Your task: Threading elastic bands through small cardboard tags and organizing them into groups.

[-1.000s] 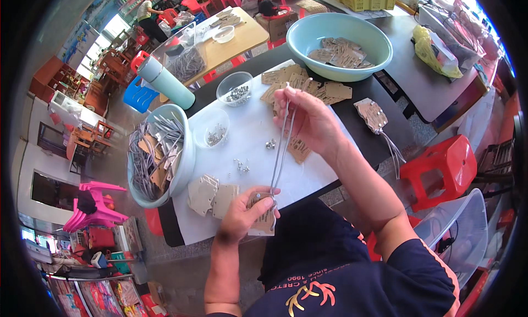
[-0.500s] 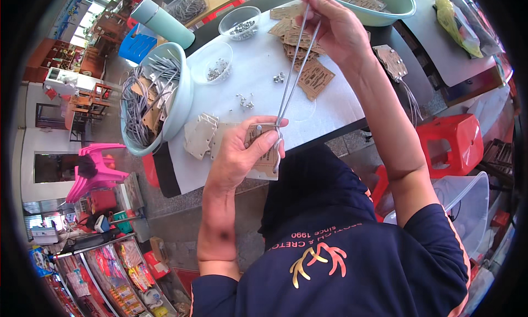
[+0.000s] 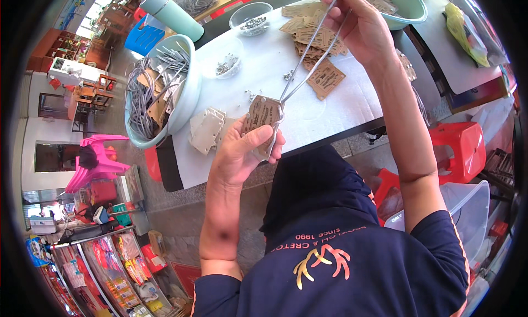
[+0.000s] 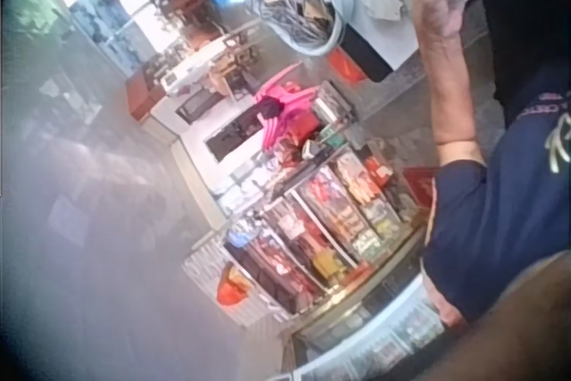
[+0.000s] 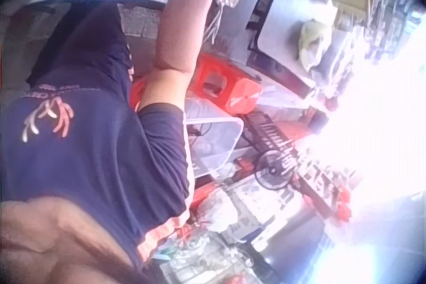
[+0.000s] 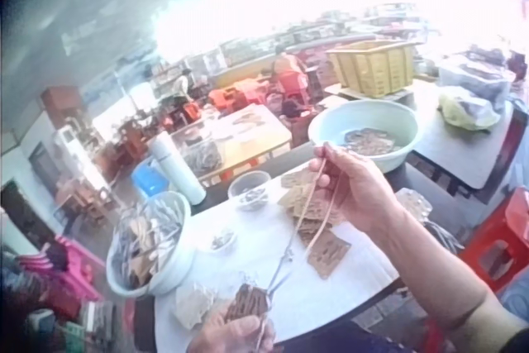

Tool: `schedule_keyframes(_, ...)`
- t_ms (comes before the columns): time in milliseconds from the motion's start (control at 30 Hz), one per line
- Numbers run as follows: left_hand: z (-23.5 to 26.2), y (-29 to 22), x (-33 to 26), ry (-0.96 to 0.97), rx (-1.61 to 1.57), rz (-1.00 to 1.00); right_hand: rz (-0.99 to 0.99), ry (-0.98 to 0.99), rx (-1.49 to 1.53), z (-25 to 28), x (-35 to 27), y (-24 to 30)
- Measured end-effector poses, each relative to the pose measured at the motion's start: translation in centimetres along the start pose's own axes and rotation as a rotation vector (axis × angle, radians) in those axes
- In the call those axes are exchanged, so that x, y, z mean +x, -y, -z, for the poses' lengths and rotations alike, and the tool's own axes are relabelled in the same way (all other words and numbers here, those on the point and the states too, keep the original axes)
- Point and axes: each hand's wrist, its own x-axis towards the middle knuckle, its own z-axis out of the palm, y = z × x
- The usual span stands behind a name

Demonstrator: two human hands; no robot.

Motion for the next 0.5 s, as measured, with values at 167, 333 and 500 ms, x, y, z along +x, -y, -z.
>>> schedule_keyframes(167,-0.3,-0.9,0.0,-0.071,0.017,0.045,0.029,0.073,-0.037,0.9,-0.1,1.1)
schedule_keyframes(333,0.3,-1.7,-0.4,-0.106,0.016,0.014,0.098,0.175,-0.101,0.9,-0.9,2.0)
schedule_keyframes(500,1.3,-2.1,-0.6,-0.180,-0.097,-0.030,0.098,0.119,-0.196,2.6,-3.3,3.2)
